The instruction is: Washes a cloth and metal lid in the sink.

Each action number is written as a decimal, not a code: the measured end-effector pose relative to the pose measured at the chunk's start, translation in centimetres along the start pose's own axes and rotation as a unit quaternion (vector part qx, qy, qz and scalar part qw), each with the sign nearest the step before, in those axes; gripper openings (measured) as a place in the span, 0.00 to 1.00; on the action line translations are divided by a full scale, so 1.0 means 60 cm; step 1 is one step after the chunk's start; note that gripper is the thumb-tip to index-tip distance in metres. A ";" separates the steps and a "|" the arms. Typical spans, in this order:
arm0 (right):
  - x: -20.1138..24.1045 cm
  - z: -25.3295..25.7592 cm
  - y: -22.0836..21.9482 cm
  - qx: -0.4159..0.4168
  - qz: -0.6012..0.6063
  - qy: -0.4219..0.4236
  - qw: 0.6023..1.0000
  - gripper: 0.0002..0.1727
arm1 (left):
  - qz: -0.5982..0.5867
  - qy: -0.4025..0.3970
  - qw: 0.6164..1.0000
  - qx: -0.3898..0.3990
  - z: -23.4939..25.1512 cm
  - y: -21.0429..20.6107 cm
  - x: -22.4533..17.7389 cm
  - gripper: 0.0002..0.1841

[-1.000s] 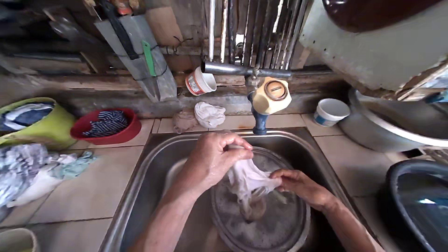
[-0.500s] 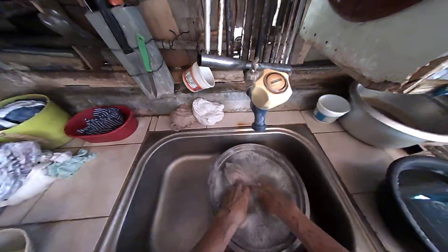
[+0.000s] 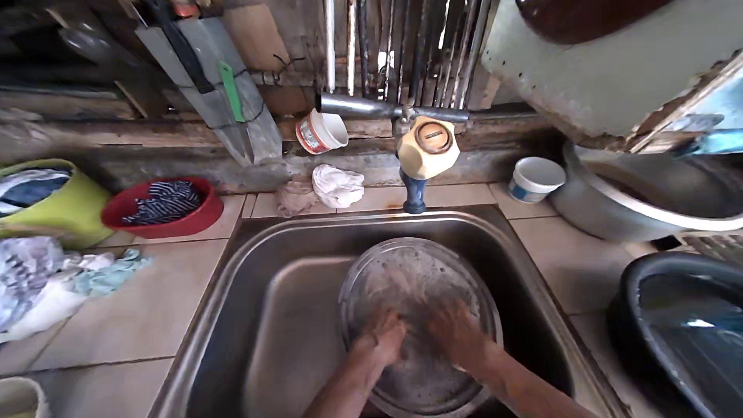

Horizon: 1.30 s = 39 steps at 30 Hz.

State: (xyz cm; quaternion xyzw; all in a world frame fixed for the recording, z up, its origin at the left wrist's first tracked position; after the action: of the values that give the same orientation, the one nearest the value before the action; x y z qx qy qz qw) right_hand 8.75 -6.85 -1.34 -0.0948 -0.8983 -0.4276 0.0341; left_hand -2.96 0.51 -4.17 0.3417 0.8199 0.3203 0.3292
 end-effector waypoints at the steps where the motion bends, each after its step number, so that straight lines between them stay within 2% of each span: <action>1: 0.014 0.004 0.007 -0.060 0.011 0.035 0.998 0.24 | 0.005 0.008 1.000 0.005 -0.006 0.001 -0.005 0.28; 3: 0.029 0.027 0.004 -0.167 0.050 0.130 0.976 0.20 | 0.018 -0.016 0.999 -0.027 -0.014 -0.012 -0.018 0.30; 5: 0.008 0.054 -0.013 -0.173 0.077 0.172 0.967 0.21 | 0.041 -0.017 0.999 0.008 -0.022 -0.015 -0.025 0.26; 6: -0.012 0.059 -0.017 -0.157 0.058 0.151 0.974 0.21 | 0.057 0.000 0.997 0.051 -0.025 -0.011 -0.023 0.24; 8: -0.044 0.049 -0.013 -0.087 0.018 0.046 0.995 0.29 | 0.055 0.044 0.993 0.096 -0.032 -0.001 -0.011 0.30; 10: -0.046 0.033 -0.008 -0.042 -0.024 -0.023 0.999 0.31 | -0.009 0.091 0.993 0.079 -0.032 0.010 0.000 0.41; 11: -0.036 0.022 -0.011 -0.033 -0.032 -0.024 0.999 0.28 | -0.036 0.107 0.992 0.049 -0.029 0.012 0.001 0.43; 14: -0.010 -0.004 -0.020 0.012 0.009 0.018 1.000 0.32 | -0.017 0.096 0.995 0.002 -0.016 -0.003 -0.016 0.26; 16: -0.022 0.007 -0.028 0.024 0.001 0.016 1.000 0.28 | 0.006 0.086 0.996 0.037 -0.015 -0.023 -0.019 0.26; 18: -0.042 0.018 -0.022 0.013 -0.002 -0.003 1.000 0.23 | 0.018 0.091 0.994 0.053 -0.018 -0.024 -0.013 0.23; 21: -0.060 0.005 0.024 -0.016 0.109 0.029 0.993 0.20 | -0.004 0.074 0.997 0.033 -0.028 0.005 -0.002 0.18; 24: -0.073 -0.062 0.108 -0.085 0.311 0.120 0.939 0.19 | -0.134 0.010 0.991 -0.012 -0.086 0.099 0.002 0.21; 26: -0.076 -0.121 0.164 -0.183 0.375 0.213 0.884 0.16 | -0.209 -0.037 0.975 -0.070 -0.155 0.186 -0.007 0.19; 28: -0.068 -0.181 0.222 -0.274 0.390 0.297 0.827 0.14 | -0.234 -0.128 0.945 -0.191 -0.220 0.263 -0.015 0.13; 30: -0.056 -0.225 0.267 -0.339 0.406 0.354 0.771 0.12 | -0.273 -0.243 0.881 -0.301 -0.267 0.322 -0.026 0.08; 32: -0.046 -0.234 0.284 -0.346 0.445 0.400 0.723 0.10 | -0.358 -0.349 0.795 -0.344 -0.281 0.349 -0.037 0.07; 33: -0.042 -0.223 0.278 -0.325 0.456 0.403 0.724 0.09 | -0.410 -0.369 0.763 -0.337 -0.273 0.346 -0.041 0.07; 34: -0.040 -0.202 0.264 -0.289 0.458 0.382 0.749 0.08 | -0.439 -0.356 0.758 -0.325 -0.255 0.334 -0.044 0.07; 35: -0.041 -0.174 0.244 -0.248 0.454 0.340 0.786 0.07 | -0.425 -0.311 0.789 -0.317 -0.232 0.315 -0.043 0.06; 37: -0.051 -0.123 0.198 -0.186 0.422 0.241 0.854 0.08 | -0.268 -0.141 0.912 -0.277 -0.185 0.269 -0.030 0.14; 38: -0.057 -0.103 0.177 -0.165 0.419 0.213 0.867 0.10 | -0.201 -0.067 0.950 -0.231 -0.162 0.242 -0.025 0.19; 39: -0.061 -0.086 0.153 -0.147 0.416 0.195 0.876 0.12 | -0.171 -0.026 0.967 -0.187 -0.141 0.210 -0.019 0.21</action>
State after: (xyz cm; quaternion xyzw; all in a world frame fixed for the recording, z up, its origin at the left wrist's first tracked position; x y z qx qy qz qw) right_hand 14.08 -5.68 8.41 -0.3783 -0.6782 -0.5111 0.3685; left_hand -4.32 4.16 10.53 0.1373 0.7829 0.3978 0.4583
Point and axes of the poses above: each hand's wrist, its own z-axis towards the middle knuckle, its own y-axis out of the back of the hand, x = y × z, the point moved 3 cm from there along z, towards the middle knuckle, and after that the axes turned 2 degrees about -x, right-handed, at the moved point
